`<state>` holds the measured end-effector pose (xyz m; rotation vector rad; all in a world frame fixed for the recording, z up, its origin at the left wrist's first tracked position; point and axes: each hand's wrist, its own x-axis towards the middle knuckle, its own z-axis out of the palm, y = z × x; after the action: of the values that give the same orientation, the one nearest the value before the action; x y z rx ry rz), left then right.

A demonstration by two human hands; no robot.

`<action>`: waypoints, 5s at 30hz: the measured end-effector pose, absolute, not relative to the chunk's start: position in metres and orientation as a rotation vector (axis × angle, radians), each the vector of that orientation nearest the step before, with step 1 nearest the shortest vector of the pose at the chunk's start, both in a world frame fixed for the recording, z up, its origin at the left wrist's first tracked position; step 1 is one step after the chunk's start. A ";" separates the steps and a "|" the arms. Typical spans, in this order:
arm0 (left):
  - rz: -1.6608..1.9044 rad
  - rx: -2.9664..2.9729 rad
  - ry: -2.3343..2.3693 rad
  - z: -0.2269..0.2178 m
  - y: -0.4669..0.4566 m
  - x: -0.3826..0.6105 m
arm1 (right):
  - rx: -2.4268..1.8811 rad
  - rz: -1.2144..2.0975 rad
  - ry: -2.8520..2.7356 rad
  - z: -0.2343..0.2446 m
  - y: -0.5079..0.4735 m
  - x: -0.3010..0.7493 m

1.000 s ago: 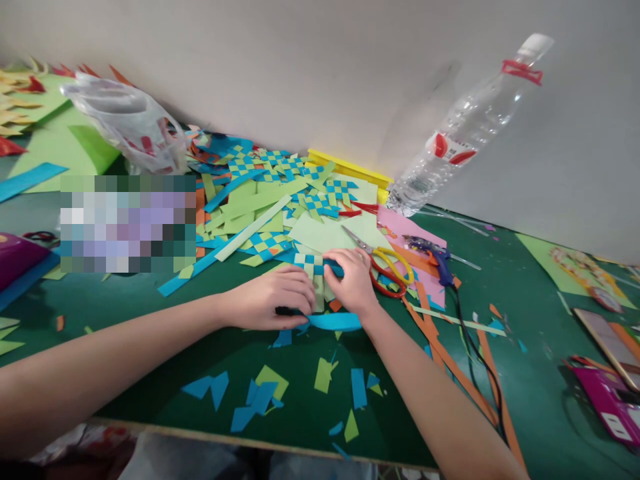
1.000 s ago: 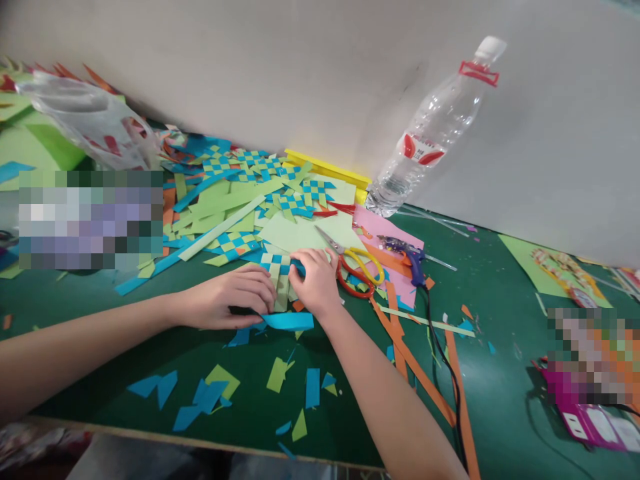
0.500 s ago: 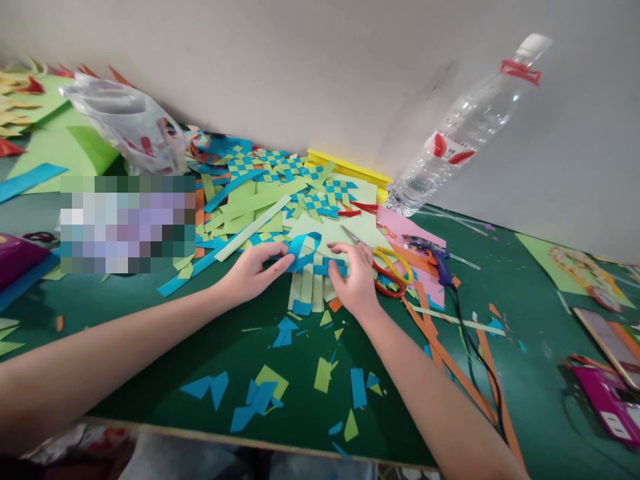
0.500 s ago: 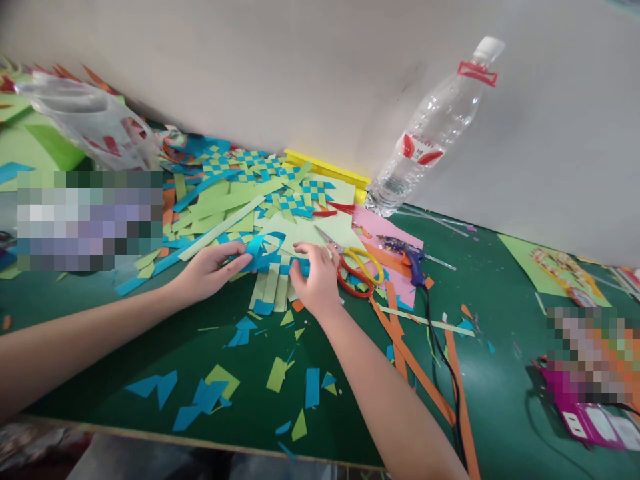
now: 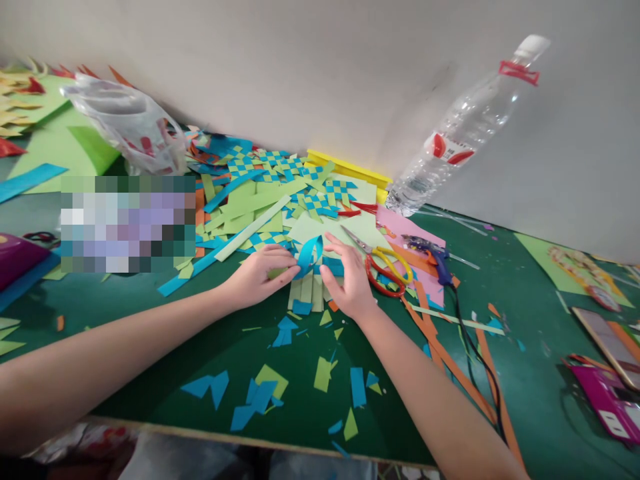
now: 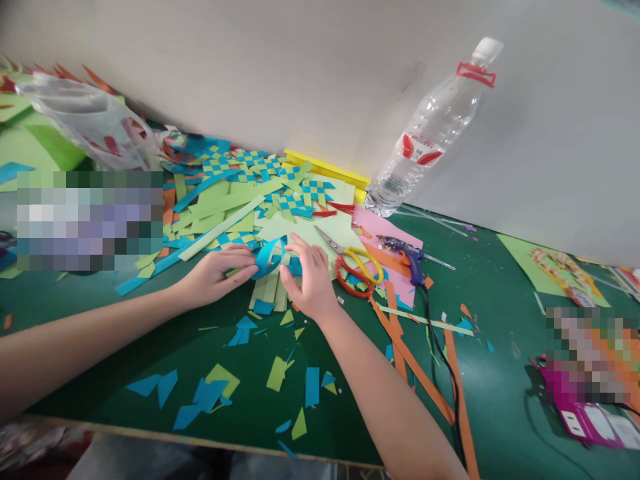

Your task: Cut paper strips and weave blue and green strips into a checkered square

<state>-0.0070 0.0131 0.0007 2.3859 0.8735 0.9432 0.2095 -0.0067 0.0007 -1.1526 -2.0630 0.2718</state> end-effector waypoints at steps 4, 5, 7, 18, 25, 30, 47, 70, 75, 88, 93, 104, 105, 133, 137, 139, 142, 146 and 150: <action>0.913 2.382 0.861 0.001 0.014 -0.007 | -1.129 0.342 -2.095 -0.003 -0.005 0.210; 0.916 2.387 0.861 0.001 0.013 -0.006 | -1.137 0.349 -2.102 -0.004 -0.005 0.210; 0.928 2.403 0.855 0.001 0.013 -0.006 | -1.149 0.357 -2.109 -0.005 -0.004 0.209; 0.831 2.384 0.716 0.006 0.008 -0.009 | -1.108 0.334 -2.111 -0.009 0.000 0.211; 1.000 2.482 0.796 0.000 0.011 -0.006 | -1.035 0.261 -2.108 -0.008 -0.001 0.210; 1.093 2.403 0.895 0.000 0.011 -0.006 | -0.960 0.229 -2.101 -0.009 -0.002 0.209; 1.190 2.496 0.877 0.001 0.008 -0.006 | -0.809 0.397 -2.143 -0.009 -0.003 0.211; 1.245 2.311 0.874 0.002 0.013 -0.011 | -0.900 0.356 -2.235 -0.006 -0.006 0.211; 1.348 2.011 0.967 -0.003 0.022 -0.016 | -1.074 0.344 -2.076 -0.011 -0.006 0.211; 1.484 1.261 1.244 -0.004 0.028 -0.015 | -1.259 0.156 -1.915 -0.010 0.001 0.211; 1.508 1.241 1.220 -0.003 0.027 -0.014 | -1.239 0.090 -2.064 -0.009 0.000 0.208; 1.509 1.226 1.216 -0.008 0.031 -0.016 | -1.238 0.127 -2.178 -0.013 0.000 0.208; 1.514 1.229 1.219 -0.009 0.031 -0.016 | -1.241 0.125 -2.193 -0.013 0.000 0.208; 1.097 1.795 1.474 -0.006 0.045 -0.034 | -1.108 0.187 -2.239 -0.011 -0.001 0.210; 1.069 2.004 1.410 -0.009 0.044 -0.033 | -1.063 0.159 -2.241 -0.012 0.001 0.211; 1.018 2.076 1.383 -0.009 0.044 -0.033 | -1.041 0.126 -2.233 -0.013 0.001 0.211; 0.945 2.148 1.341 -0.008 0.044 -0.032 | -1.014 0.087 -2.210 -0.013 0.001 0.211; 0.881 2.191 1.323 -0.006 0.042 -0.032 | -1.033 0.039 -2.187 -0.011 0.000 0.210; 0.888 2.317 1.254 -0.005 0.040 -0.033 | -1.068 -0.017 -2.158 -0.011 0.000 0.209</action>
<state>-0.0325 0.0400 -0.0050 2.3168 1.2544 0.8879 0.2094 -0.0001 -0.0106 -1.0684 -2.1575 -0.0167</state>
